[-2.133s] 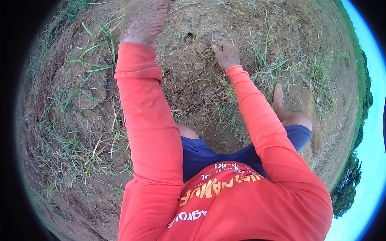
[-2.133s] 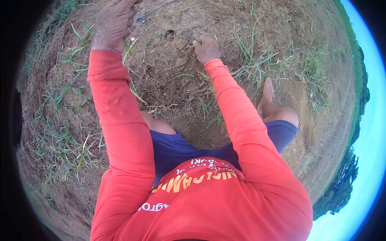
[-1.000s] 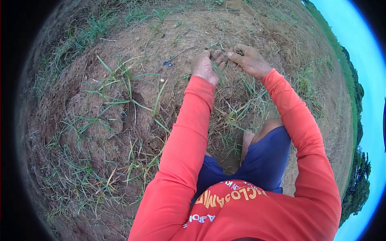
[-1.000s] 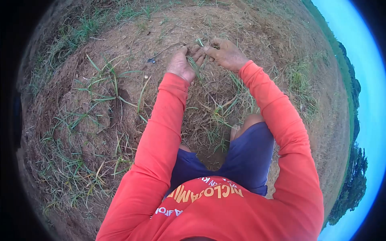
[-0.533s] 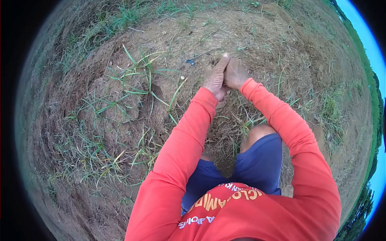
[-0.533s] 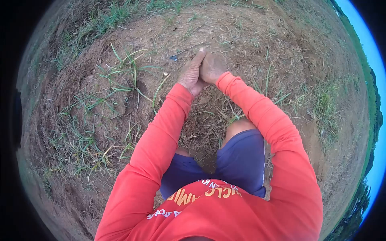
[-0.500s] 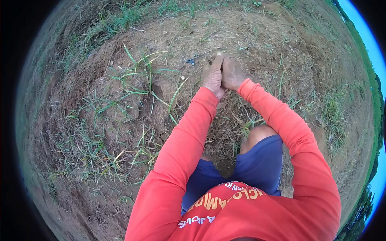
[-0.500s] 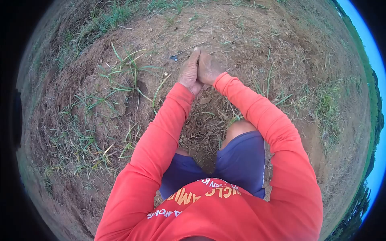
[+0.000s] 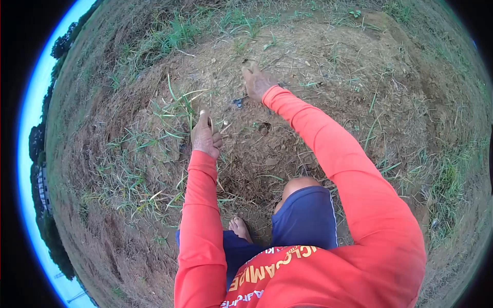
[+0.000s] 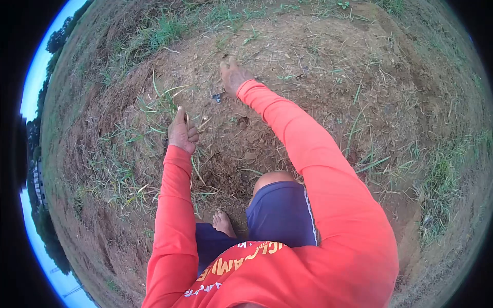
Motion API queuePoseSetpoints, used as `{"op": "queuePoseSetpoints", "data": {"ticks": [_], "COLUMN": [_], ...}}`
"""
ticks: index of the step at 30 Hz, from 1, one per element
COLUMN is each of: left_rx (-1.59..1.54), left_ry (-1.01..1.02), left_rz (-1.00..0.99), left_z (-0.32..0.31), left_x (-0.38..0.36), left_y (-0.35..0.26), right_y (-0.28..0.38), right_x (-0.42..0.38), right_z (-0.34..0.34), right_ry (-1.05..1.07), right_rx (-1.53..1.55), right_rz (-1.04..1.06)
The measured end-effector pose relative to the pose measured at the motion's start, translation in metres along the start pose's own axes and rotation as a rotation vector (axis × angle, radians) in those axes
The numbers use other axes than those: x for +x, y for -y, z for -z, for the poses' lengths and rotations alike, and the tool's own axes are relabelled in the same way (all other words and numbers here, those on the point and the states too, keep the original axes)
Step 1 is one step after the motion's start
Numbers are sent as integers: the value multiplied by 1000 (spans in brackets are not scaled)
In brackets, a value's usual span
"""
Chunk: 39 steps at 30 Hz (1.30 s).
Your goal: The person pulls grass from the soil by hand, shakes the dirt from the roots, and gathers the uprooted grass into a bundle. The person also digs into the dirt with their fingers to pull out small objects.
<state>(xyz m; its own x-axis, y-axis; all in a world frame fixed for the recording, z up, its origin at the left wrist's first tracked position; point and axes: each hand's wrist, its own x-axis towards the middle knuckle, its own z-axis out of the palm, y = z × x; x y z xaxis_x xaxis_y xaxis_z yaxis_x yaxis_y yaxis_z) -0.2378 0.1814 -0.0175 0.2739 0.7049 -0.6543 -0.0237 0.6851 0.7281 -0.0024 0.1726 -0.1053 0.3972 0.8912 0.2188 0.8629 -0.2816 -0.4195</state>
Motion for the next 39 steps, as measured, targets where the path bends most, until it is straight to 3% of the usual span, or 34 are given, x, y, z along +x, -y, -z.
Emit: {"op": "queuePoseSetpoints", "data": {"ticks": [3, 7, 10, 12, 13, 15, 17, 25, 28, 31, 34, 36, 38, 39], "left_rx": [66, 154, 116, 62, 48, 3, -25, -158, -188, -174, -217, -271, -376, -440], "left_ry": [17, 77, 83, 85, 99, 106, 105, 169, 190, 233, 307, 339, 384, 410], "left_rz": [-5, 56, 99, 110, 95, 100, 108, 120, 114, 121, 103, 86, 98, 116], "left_z": [-5, -2, 4, 5, 6, 12, 15, 58, 66, 65, 53, 37, 18, 10], "left_x": [-22, -21, -29, -35, -37, -36, -39, -29, -27, -20, -11, -7, -6, -3], "left_y": [17, 51, 68, 70, 70, 74, 74, 85, 84, 89, 86, 87, 80, 80], "right_y": [0, 5, -9, -25, -34, -42, -38, -33, -73, -24, -36, 2, 46, 65], "right_x": [13, 34, 52, 64, 79, 84, 80, 83, 119, 91, 79, 34, -17, -39], "right_z": [-8, 0, -9, 7, 8, 9, 11, 17, 16, 125, 128, 126, 106, 94], "right_ry": [108, 308, 437, 375, 459, 487, 376, 331, 324, 339, 234, 238, 459, 669], "right_rx": [-235, -399, -298, -67, -165, -172, 10, -215, -394, -96, 112, 384, 393, 433], "right_rz": [-65, 19, 75, -52, 68, 58, -179, -105, -23, -37, -78, -142, -26, 110]}}
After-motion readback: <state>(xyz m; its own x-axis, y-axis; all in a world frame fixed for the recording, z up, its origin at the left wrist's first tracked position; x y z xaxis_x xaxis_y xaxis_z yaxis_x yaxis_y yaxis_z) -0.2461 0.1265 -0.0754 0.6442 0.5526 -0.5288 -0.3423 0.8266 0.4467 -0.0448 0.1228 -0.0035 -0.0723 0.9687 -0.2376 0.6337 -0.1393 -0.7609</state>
